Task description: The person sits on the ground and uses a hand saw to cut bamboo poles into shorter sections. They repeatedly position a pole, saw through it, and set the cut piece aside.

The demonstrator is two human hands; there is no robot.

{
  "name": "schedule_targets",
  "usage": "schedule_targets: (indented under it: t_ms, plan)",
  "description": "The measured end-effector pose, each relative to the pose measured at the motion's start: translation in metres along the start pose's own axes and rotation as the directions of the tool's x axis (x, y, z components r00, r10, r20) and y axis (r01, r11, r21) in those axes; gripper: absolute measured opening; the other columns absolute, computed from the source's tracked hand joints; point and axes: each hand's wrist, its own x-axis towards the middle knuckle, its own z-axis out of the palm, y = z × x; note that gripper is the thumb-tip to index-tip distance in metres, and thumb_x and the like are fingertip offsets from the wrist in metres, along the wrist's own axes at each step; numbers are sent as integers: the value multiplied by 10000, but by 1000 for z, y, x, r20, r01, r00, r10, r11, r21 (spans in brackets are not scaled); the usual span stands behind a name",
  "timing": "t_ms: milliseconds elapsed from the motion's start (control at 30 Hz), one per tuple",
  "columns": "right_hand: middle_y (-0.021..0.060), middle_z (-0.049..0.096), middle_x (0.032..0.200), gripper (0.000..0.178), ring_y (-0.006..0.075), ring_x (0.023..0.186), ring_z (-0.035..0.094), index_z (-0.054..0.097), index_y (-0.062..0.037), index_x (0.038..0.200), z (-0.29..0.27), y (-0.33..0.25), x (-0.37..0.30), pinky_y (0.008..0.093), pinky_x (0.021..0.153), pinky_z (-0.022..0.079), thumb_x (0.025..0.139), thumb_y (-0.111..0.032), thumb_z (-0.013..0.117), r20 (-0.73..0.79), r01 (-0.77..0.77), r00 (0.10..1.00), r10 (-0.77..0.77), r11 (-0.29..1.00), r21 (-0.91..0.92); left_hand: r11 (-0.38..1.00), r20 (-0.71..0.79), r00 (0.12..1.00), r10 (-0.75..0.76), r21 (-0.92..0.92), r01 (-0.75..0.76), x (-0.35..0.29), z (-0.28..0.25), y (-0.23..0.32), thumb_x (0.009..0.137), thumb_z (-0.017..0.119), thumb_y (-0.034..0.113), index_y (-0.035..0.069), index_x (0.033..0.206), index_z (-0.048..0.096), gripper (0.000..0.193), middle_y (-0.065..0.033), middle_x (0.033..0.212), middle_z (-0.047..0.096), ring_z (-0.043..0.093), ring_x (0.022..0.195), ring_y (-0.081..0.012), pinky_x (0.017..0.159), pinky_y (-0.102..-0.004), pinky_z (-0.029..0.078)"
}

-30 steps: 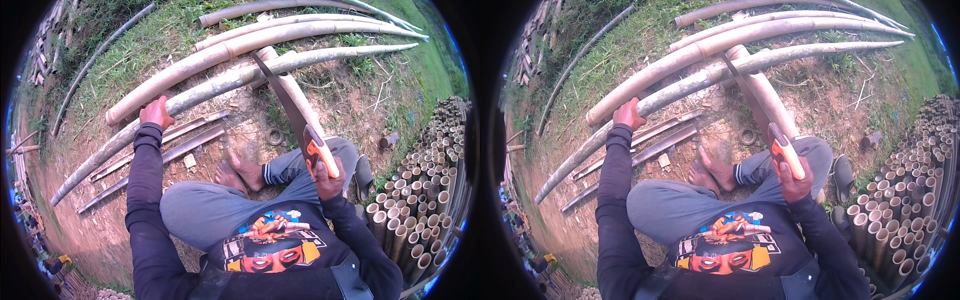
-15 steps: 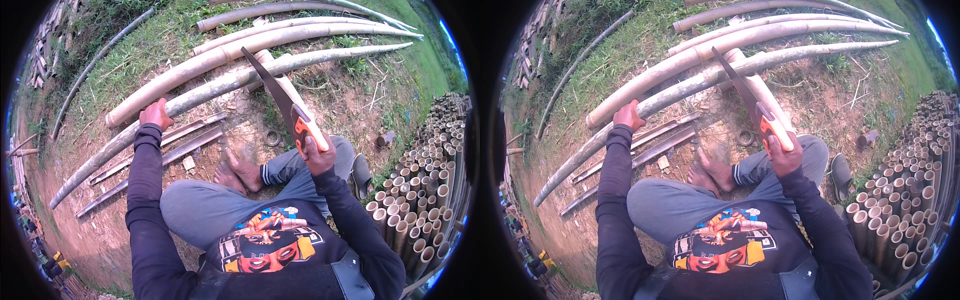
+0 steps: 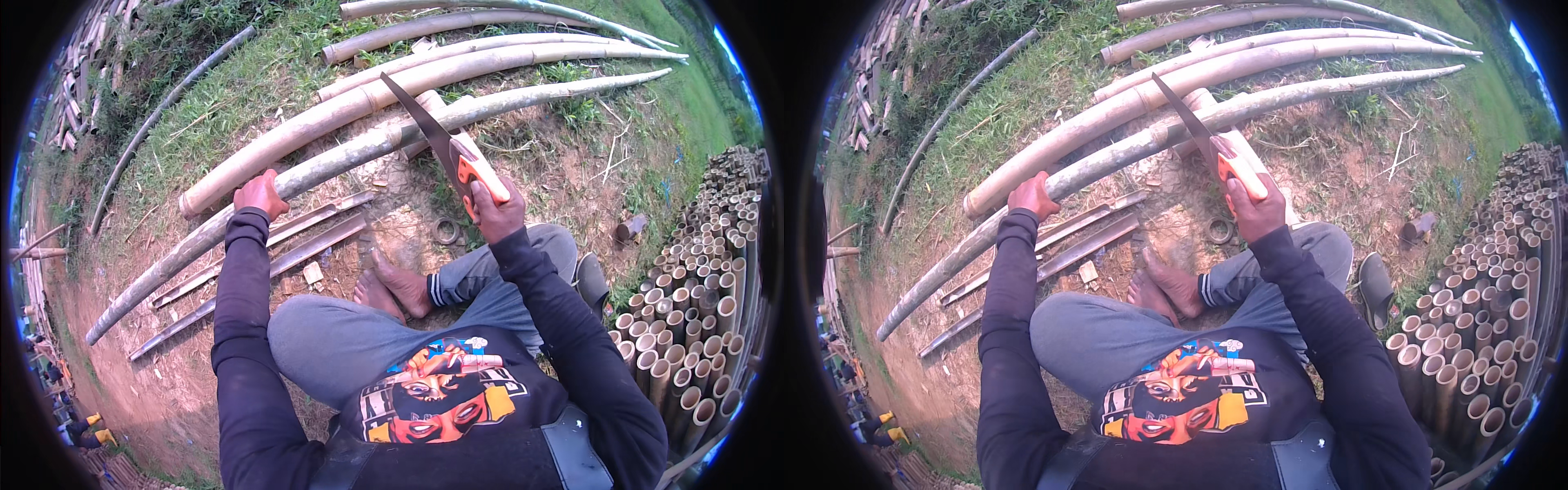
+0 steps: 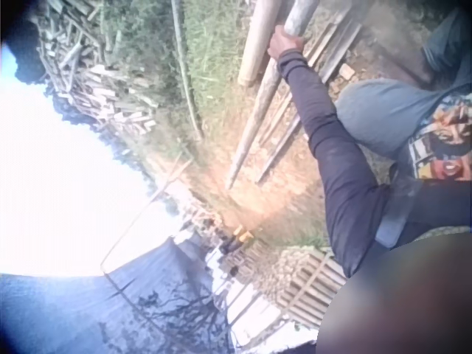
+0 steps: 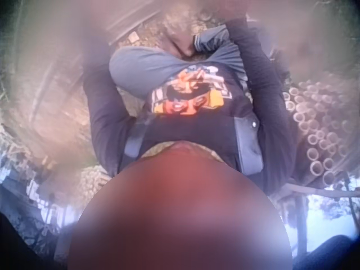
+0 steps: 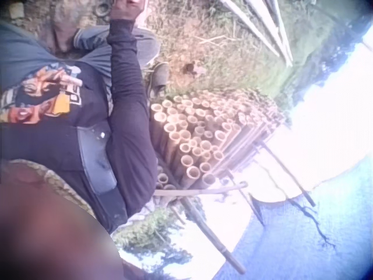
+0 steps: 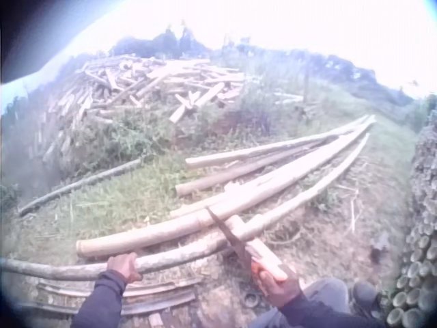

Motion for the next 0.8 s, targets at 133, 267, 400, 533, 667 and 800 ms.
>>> schedule_targets:
  t_ms: [133, 267, 400, 533, 667, 800]
  plan:
    - [19, 608, 671, 199, 45, 503, 530, 579, 17, 1123, -65, -34, -123, 203, 460, 430, 1037, -155, 630, -4, 36, 999, -36, 992, -120, 1000, 4, 1000, 10, 6, -10, 6, 9, -2, 695, 883, 272, 151, 1224, 649, 591, -103, 1137, 752, 700, 1125, -310, 923, -490, 520]
    - [9, 596, 650, 163, 44, 487, 518, 596, 7, 1079, -21, -19, -54, 206, 453, 423, 1035, -144, 641, -24, 54, 998, -55, 998, -40, 1000, -44, 999, 10, 14, -9, 7, 14, -2, 691, 896, 282, 148, 1213, 648, 594, -110, 1134, 752, 700, 1125, -316, 919, -481, 522]
    - [-30, 585, 667, 182, 32, 519, 523, 633, -28, 974, 53, 11, 86, 228, 456, 448, 1003, -188, 716, -27, 77, 997, -76, 997, 17, 1000, -44, 999, 9, -4, -9, 1, 7, 0, 677, 874, 273, 149, 1157, 643, 547, -127, 1091, 750, 705, 1078, -331, 915, -483, 547]
    - [-18, 589, 695, 141, 31, 533, 533, 614, -31, 1014, 21, 8, 31, 209, 465, 443, 1000, -136, 708, -13, 54, 999, -53, 996, 76, 1000, -40, 999, 9, -10, -9, 3, 0, -1, 681, 875, 280, 153, 1179, 643, 564, -114, 1144, 743, 700, 1105, -319, 923, -479, 539]
    - [16, 608, 696, 175, 44, 509, 523, 590, -3, 1079, -59, -20, -112, 212, 475, 444, 1032, -160, 652, 13, 60, 998, -59, 992, -108, 1000, -2, 1000, 22, 15, -22, 7, 10, -3, 695, 890, 280, 146, 1197, 640, 577, -100, 1141, 745, 701, 1114, -313, 903, -490, 526]
    - [28, 609, 694, 169, 47, 508, 523, 581, 6, 1078, -34, -16, -81, 209, 469, 442, 1041, -151, 632, -12, 128, 992, -127, 990, 61, 1000, -56, 998, 18, 19, -17, 6, 14, -2, 691, 892, 275, 138, 1164, 642, 552, -105, 1099, 750, 702, 1100, -323, 891, -498, 525]
